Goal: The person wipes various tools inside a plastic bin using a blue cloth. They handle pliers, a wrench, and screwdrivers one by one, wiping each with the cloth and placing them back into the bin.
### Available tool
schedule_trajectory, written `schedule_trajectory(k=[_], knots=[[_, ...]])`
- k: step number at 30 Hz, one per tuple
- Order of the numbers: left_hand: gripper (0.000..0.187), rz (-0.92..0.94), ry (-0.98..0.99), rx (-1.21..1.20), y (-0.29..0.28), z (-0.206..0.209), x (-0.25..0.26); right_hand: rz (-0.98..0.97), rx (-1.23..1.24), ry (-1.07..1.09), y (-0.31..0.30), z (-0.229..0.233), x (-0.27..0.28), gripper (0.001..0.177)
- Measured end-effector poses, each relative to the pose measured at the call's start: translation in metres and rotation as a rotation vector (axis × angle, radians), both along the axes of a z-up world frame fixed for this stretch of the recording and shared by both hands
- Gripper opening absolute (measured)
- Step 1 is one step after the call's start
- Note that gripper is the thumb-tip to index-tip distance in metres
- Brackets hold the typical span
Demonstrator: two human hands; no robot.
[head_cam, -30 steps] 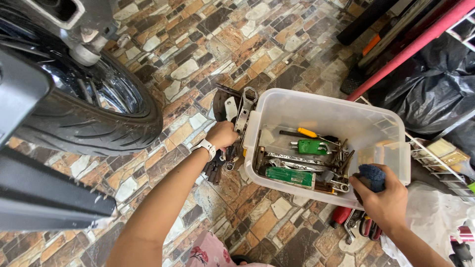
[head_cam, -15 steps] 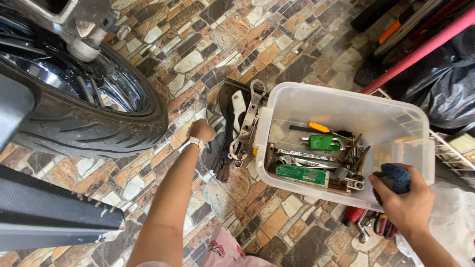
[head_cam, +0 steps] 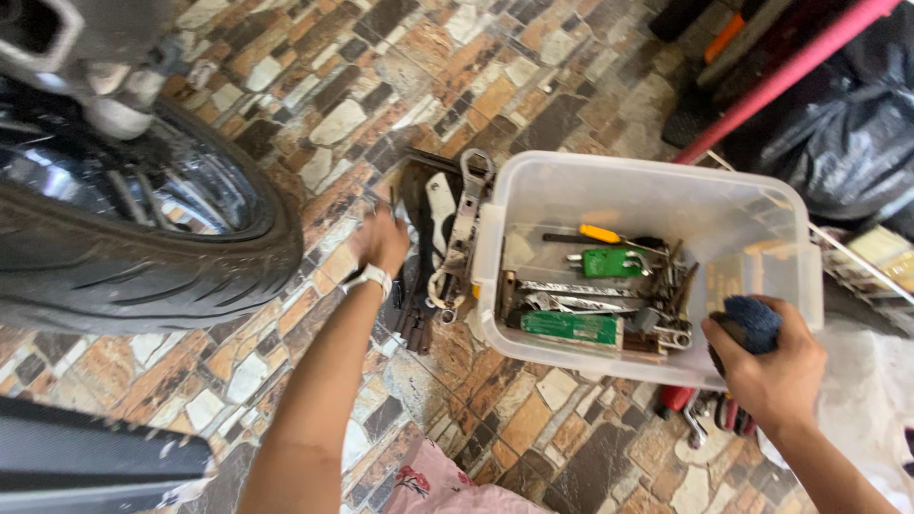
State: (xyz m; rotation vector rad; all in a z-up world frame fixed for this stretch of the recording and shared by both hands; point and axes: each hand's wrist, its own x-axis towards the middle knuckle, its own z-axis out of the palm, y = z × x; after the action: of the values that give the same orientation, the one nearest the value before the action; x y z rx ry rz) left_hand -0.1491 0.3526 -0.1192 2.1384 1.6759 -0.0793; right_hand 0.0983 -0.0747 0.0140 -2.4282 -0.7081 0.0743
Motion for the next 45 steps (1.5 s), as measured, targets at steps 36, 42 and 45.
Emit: schedule_trajectory(k=[36, 42, 45], knots=[[0.008, -1.206, -0.081, 0.375, -0.189, -0.053, 0.232, -0.007, 0.087, -0.056, 0.017, 0.022, -0.011, 0.034], [0.026, -1.241, 0.016, 0.19, -0.174, 0.007, 0.228, -0.015, 0.075, -0.087, 0.02, 0.024, -0.012, 0.035], [0.044, -1.122, -0.057, 0.067, -0.163, 0.051, 0.223, -0.016, 0.056, -0.094, 0.02, 0.025, -0.011, 0.036]])
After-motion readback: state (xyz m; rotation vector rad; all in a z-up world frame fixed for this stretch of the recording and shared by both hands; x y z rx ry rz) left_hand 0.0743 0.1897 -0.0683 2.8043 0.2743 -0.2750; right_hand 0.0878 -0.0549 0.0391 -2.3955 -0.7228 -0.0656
